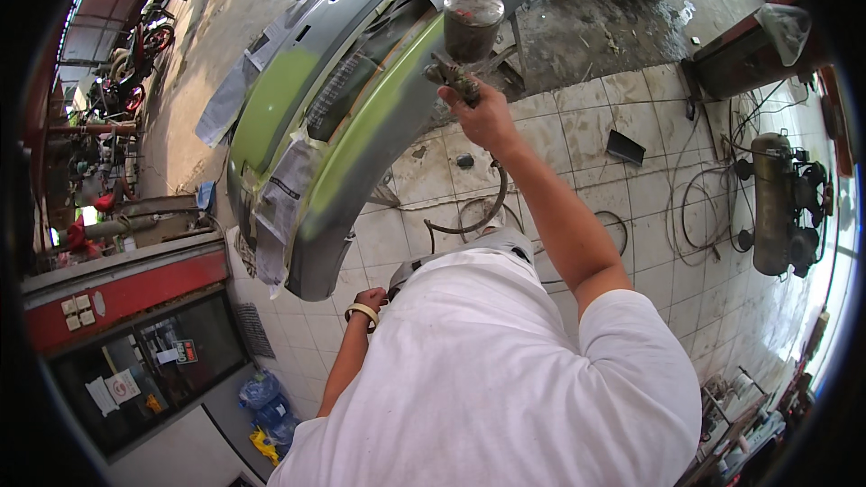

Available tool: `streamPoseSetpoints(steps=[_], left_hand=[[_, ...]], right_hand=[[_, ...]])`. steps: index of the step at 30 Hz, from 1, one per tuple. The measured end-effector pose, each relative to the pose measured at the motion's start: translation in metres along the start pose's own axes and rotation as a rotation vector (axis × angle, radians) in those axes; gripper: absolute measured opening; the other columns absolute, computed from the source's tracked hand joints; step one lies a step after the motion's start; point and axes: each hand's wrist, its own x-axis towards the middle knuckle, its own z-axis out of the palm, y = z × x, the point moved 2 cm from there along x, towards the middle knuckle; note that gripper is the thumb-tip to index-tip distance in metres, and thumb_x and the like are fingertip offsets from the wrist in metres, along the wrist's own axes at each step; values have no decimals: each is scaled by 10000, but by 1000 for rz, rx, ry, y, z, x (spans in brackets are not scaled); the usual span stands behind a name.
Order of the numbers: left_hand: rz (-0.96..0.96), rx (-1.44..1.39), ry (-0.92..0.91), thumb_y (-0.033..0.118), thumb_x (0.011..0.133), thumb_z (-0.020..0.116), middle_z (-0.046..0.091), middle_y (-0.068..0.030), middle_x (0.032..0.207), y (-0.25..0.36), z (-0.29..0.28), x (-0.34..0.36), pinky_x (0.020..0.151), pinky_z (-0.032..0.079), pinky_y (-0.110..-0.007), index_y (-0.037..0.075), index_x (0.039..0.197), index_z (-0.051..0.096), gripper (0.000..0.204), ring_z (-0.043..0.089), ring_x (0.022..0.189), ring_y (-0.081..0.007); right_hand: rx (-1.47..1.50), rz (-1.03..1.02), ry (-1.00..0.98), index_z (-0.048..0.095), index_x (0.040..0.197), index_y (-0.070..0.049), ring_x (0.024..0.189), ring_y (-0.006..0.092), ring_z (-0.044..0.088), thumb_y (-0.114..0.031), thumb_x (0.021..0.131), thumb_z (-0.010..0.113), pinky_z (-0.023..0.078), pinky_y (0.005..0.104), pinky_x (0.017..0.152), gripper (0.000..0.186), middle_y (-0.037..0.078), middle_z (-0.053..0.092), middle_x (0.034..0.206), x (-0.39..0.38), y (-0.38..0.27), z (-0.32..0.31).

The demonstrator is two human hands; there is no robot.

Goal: The person uses a spray gun to apply green paint to a car bumper that is masked with paper and tape. The person moves the spray gun in steady passes across the surface, covering the entire bumper with a uniform coat.

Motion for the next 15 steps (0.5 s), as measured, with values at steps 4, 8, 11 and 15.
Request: streamPoseSetpoints(steps=[4,8,11,15], left_hand=[[61,106,31,335,944,655,773,-63,996,34,7,-26,819,550,-329,39,1091,760,346,732,971,-169],[38,222,-15,318,940,662,773,-74,1006,44,8,-29,861,553,-328,36,1094,757,335,729,985,-180],[63,-98,41,254,943,673,768,-62,1017,21,5,-11,791,545,-325,47,1161,736,307,734,964,-177],[76,-39,79,234,943,678,767,-48,1017,25,-2,1,715,515,-276,50,1157,736,288,734,913,-151]], right_hand=[[-10,-39,-185,702,1179,-80,702,130,596,-444,933,744,512,313,699,442,61,681,771,-8,10,14],[-101,-40,-174,707,1121,-72,667,122,571,-456,925,748,506,318,670,433,40,643,730,-3,-9,15],[-34,124,-128,714,1145,-84,676,114,589,-479,916,753,514,318,674,458,52,672,749,17,-11,2],[-110,142,59,719,1179,-102,699,116,620,-483,917,751,522,322,689,463,67,711,788,49,-6,-29]])
